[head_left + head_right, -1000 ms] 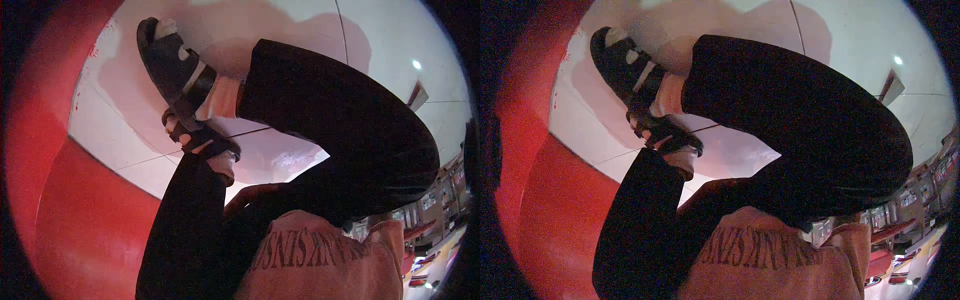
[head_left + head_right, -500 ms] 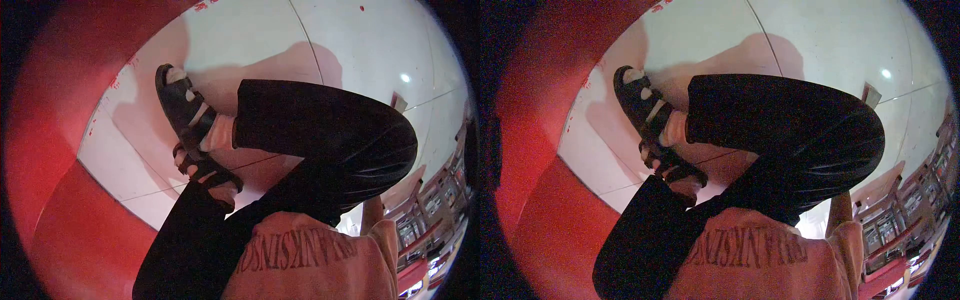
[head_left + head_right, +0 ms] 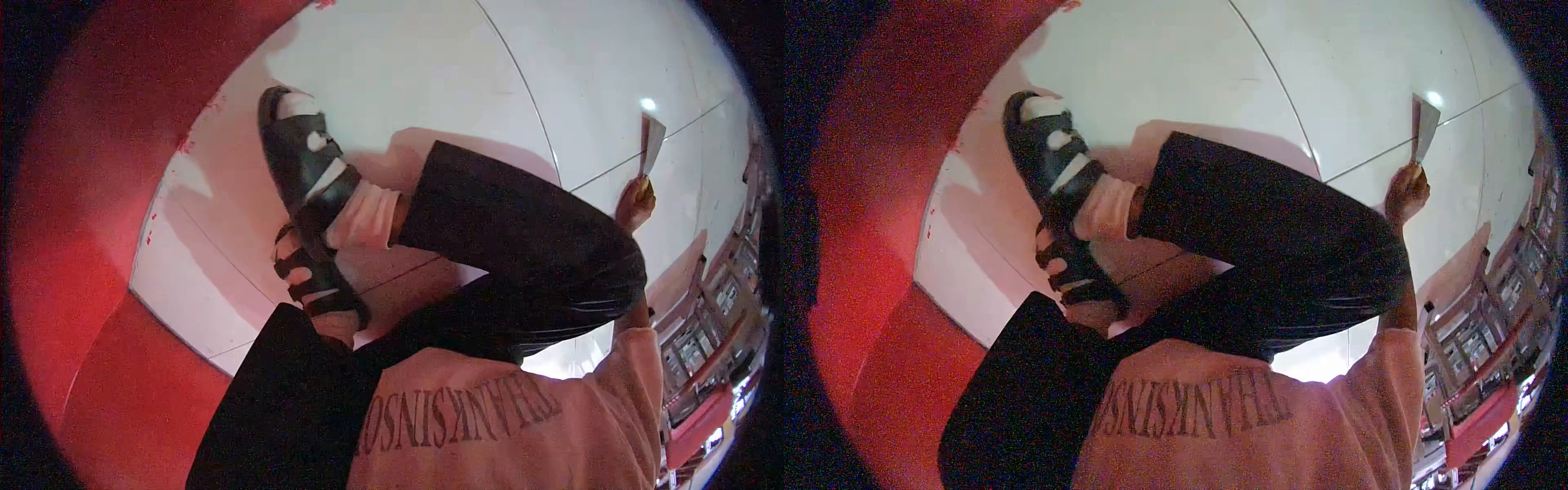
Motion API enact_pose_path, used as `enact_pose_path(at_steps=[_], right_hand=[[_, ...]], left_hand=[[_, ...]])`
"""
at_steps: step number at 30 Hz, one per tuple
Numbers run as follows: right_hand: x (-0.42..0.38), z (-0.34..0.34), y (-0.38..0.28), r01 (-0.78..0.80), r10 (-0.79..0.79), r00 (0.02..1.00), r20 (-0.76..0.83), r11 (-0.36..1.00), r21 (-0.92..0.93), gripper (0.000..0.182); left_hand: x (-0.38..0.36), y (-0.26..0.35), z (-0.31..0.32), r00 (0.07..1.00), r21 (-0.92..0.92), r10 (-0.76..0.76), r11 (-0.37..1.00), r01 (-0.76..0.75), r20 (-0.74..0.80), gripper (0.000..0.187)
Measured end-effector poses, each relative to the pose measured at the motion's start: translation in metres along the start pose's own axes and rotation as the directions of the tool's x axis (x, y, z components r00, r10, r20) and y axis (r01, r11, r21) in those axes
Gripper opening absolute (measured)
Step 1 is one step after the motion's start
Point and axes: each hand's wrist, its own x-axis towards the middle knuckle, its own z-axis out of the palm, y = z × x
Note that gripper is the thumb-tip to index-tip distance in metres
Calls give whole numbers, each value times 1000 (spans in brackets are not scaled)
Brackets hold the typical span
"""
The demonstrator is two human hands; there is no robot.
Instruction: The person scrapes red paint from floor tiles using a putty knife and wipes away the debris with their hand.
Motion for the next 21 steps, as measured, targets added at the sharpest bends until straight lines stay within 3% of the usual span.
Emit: enact_pose_path(at_steps=[2,3,6,7,13,19,20,21], right_hand=[[3,-7,-3,33,-35,994,106,999,20,34],[2,-4,-4,109,-109,994,-4,993,-37,35],[3,-6,-5,125,-121,992,39,983,-135,33],[5,-5,1,272,-270,962,39,943,-191,32],[4,-4,-2,101,-102,994,-26,994,-38,32],[5,-3,6,29,-28,1000,7,984,-178,35],[5,5,21,91,-95,995,-31,990,-104,35],[3,0,10,80,-80,997,2,984,-161,35]], left_hand=[[3,-4,-5,999,-2,24,1000,-24,-22,52],[0,-4,-3,999,-7,31,999,-31,-24,52],[2,-9,-3,998,-17,48,999,-49,-50,52],[2,-10,-5,997,-14,58,998,-59,-55,52],[10,-17,-16,992,28,98,995,-96,-80,52],[34,-25,-37,987,122,135,985,-123,-89,52],[36,-27,-39,986,136,142,982,-130,-85,52],[40,-30,-46,986,148,141,981,-127,-89,52]])
